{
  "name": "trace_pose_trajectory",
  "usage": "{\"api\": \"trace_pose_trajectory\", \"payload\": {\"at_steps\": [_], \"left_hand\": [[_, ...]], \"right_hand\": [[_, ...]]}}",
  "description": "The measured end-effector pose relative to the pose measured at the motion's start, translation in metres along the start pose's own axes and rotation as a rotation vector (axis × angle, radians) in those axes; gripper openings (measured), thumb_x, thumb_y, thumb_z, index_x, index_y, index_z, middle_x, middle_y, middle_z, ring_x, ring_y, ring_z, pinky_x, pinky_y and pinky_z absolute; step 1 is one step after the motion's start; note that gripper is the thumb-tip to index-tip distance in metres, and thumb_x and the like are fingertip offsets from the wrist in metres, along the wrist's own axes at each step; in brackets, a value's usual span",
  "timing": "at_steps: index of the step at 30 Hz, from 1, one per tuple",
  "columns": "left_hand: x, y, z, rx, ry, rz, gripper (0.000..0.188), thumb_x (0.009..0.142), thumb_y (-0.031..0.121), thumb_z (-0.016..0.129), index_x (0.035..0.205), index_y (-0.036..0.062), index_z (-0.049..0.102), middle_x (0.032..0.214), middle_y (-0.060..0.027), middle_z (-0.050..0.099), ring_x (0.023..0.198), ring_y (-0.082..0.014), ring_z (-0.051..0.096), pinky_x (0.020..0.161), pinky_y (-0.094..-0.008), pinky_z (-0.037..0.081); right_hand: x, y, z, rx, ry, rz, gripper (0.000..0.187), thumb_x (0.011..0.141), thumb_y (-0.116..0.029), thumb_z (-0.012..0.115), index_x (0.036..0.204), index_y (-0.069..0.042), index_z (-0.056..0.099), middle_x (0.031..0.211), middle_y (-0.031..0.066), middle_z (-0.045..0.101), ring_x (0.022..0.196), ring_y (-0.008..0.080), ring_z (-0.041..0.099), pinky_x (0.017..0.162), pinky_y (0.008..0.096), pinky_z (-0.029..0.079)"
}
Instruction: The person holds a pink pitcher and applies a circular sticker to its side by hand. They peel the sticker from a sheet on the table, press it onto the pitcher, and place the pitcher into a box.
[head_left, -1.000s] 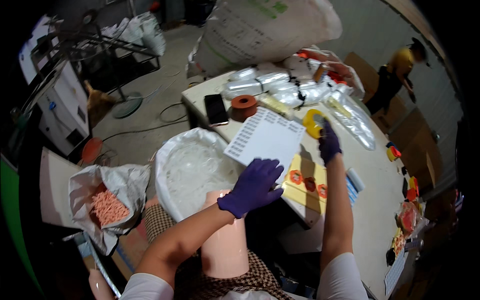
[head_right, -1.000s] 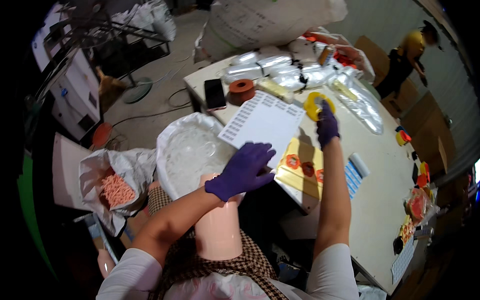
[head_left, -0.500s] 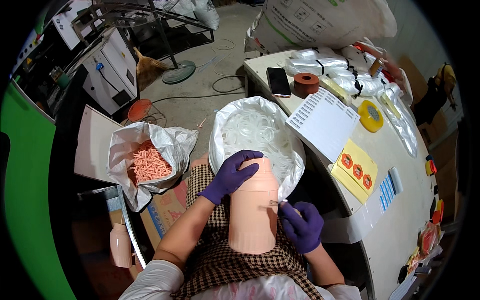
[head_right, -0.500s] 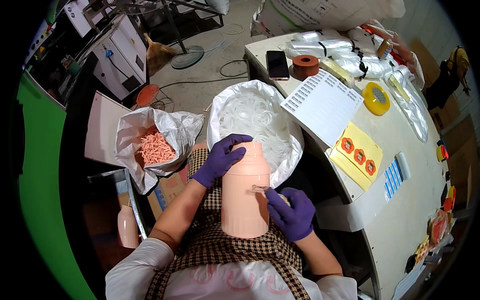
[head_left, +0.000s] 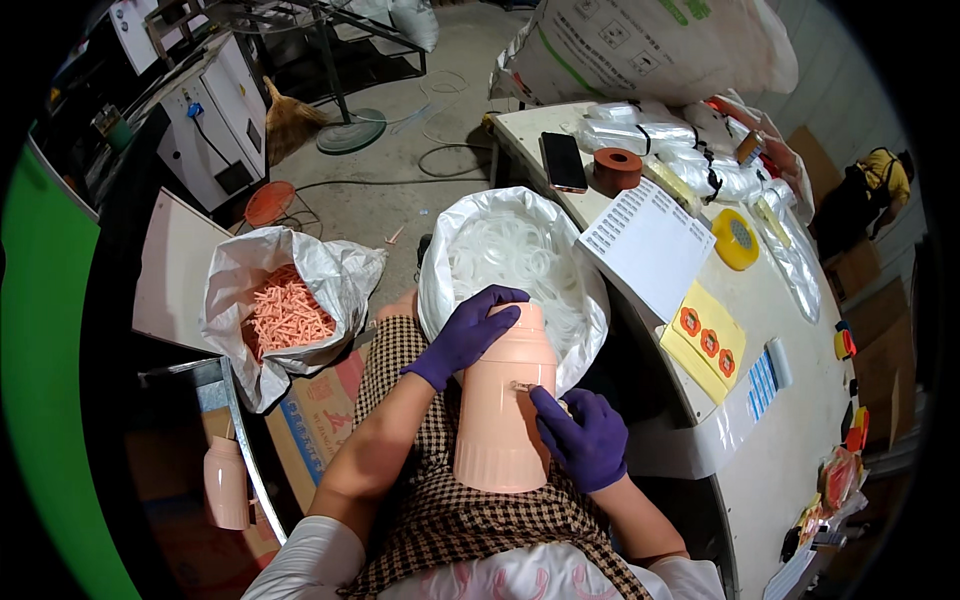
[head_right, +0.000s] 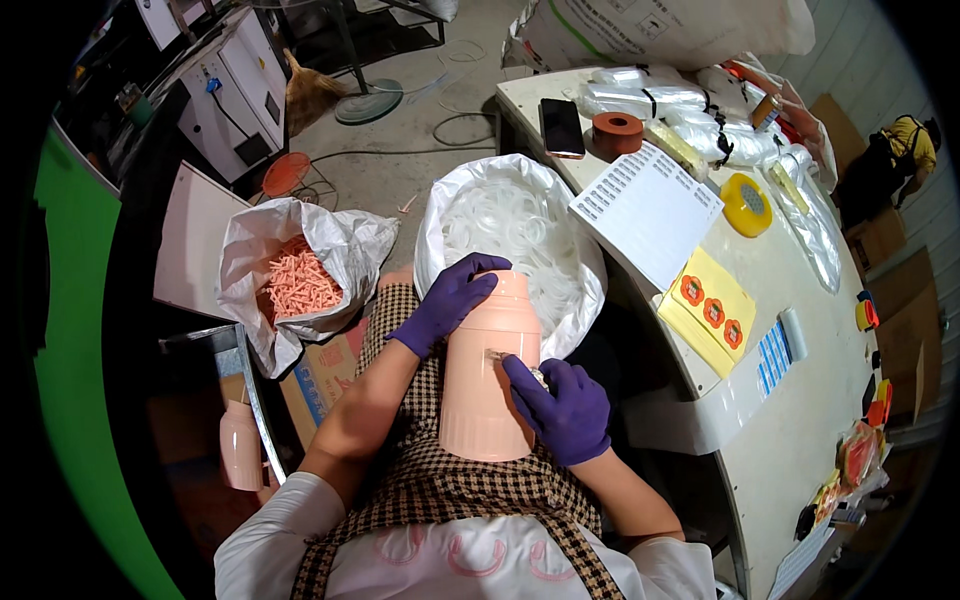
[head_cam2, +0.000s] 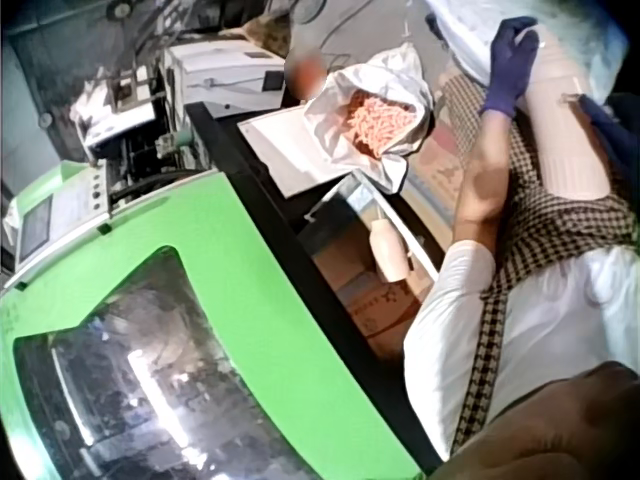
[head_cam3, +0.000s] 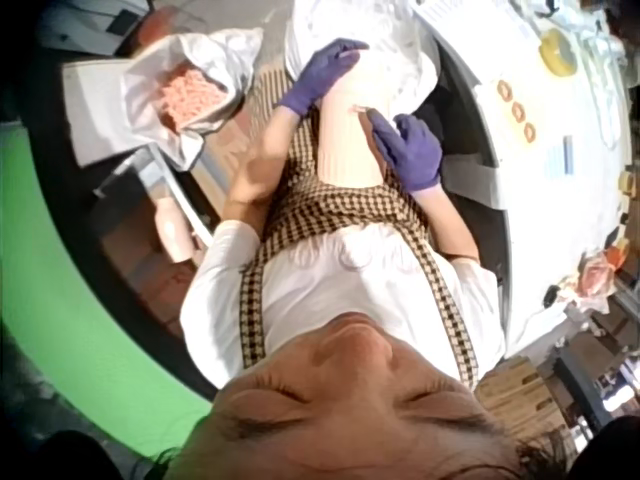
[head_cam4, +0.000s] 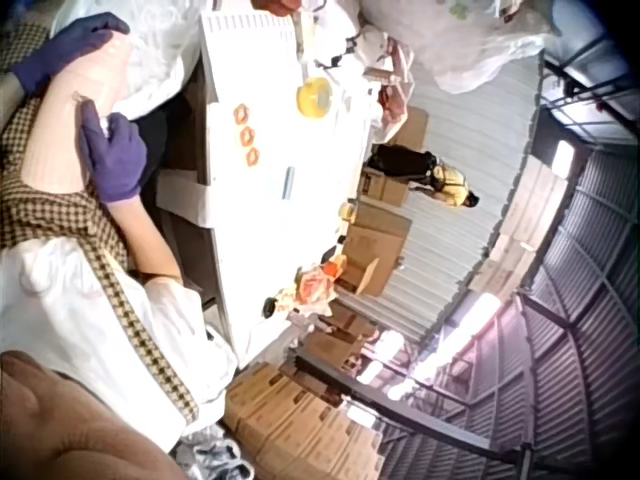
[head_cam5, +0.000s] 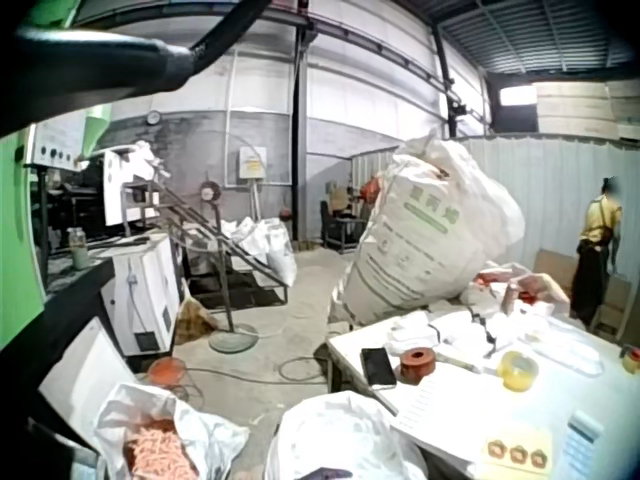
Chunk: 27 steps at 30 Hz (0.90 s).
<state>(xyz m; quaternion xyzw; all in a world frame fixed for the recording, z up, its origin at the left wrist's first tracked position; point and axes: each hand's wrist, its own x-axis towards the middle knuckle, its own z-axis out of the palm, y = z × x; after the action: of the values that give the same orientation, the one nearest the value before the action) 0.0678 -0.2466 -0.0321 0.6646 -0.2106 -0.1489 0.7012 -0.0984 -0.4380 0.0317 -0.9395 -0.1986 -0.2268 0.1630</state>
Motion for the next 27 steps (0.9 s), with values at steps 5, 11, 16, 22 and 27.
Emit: {"api": "trace_pose_trajectory", "payload": {"at_steps": [5, 11, 16, 22, 27], "left_hand": [[0.001, -0.009, 0.000, -0.027, 0.001, 0.020, 0.034, 0.098, 0.020, 0.062, 0.125, 0.0001, 0.060, 0.119, -0.0075, 0.064, 0.111, -0.0135, 0.056, 0.102, -0.0300, 0.043], [-0.001, -0.012, 0.000, -0.021, 0.000, 0.034, 0.036, 0.098, 0.023, 0.062, 0.127, 0.0007, 0.060, 0.119, -0.0065, 0.063, 0.109, -0.0122, 0.055, 0.099, -0.0294, 0.044], [-0.005, -0.014, -0.006, 0.046, -0.003, 0.057, 0.038, 0.096, 0.021, 0.064, 0.128, 0.0012, 0.058, 0.119, -0.0063, 0.063, 0.110, -0.0128, 0.056, 0.099, -0.0291, 0.044], [-0.027, 0.018, -0.007, -0.200, 0.056, 0.056, 0.041, 0.089, 0.020, 0.072, 0.123, 0.0006, 0.061, 0.118, -0.0076, 0.064, 0.112, -0.0172, 0.059, 0.103, -0.0340, 0.044], [0.001, 0.071, 0.011, -0.255, -0.134, 0.461, 0.020, 0.080, 0.020, 0.076, 0.087, 0.0009, 0.073, 0.085, -0.0090, 0.070, 0.089, -0.0228, 0.067, 0.112, -0.0565, 0.038]], "right_hand": [[-0.001, 0.002, 0.001, -0.021, -0.024, -0.002, 0.048, 0.081, -0.022, 0.077, 0.128, -0.024, 0.068, 0.089, 0.0045, 0.057, 0.070, 0.0212, 0.056, 0.056, 0.0335, 0.046], [-0.004, 0.010, -0.002, -0.035, -0.091, 0.004, 0.052, 0.080, -0.018, 0.075, 0.131, -0.021, 0.065, 0.090, 0.0081, 0.059, 0.070, 0.0241, 0.057, 0.058, 0.0357, 0.047], [-0.006, 0.015, -0.011, -0.343, -0.402, 0.077, 0.055, 0.085, -0.018, 0.065, 0.139, -0.031, 0.057, 0.086, 0.0091, 0.053, 0.069, 0.0269, 0.056, 0.056, 0.0391, 0.047], [-0.033, 0.137, -0.057, -0.578, -0.005, 0.440, 0.047, 0.089, -0.012, 0.066, 0.135, -0.021, 0.061, 0.092, 0.0125, 0.058, 0.076, 0.0313, 0.064, 0.060, 0.0427, 0.053], [-0.049, 0.181, -0.049, -0.453, 0.196, 0.324, 0.056, 0.083, -0.027, 0.074, 0.134, -0.008, 0.059, 0.119, 0.0196, 0.065, 0.104, 0.0401, 0.062, 0.100, 0.0503, 0.045]]}}
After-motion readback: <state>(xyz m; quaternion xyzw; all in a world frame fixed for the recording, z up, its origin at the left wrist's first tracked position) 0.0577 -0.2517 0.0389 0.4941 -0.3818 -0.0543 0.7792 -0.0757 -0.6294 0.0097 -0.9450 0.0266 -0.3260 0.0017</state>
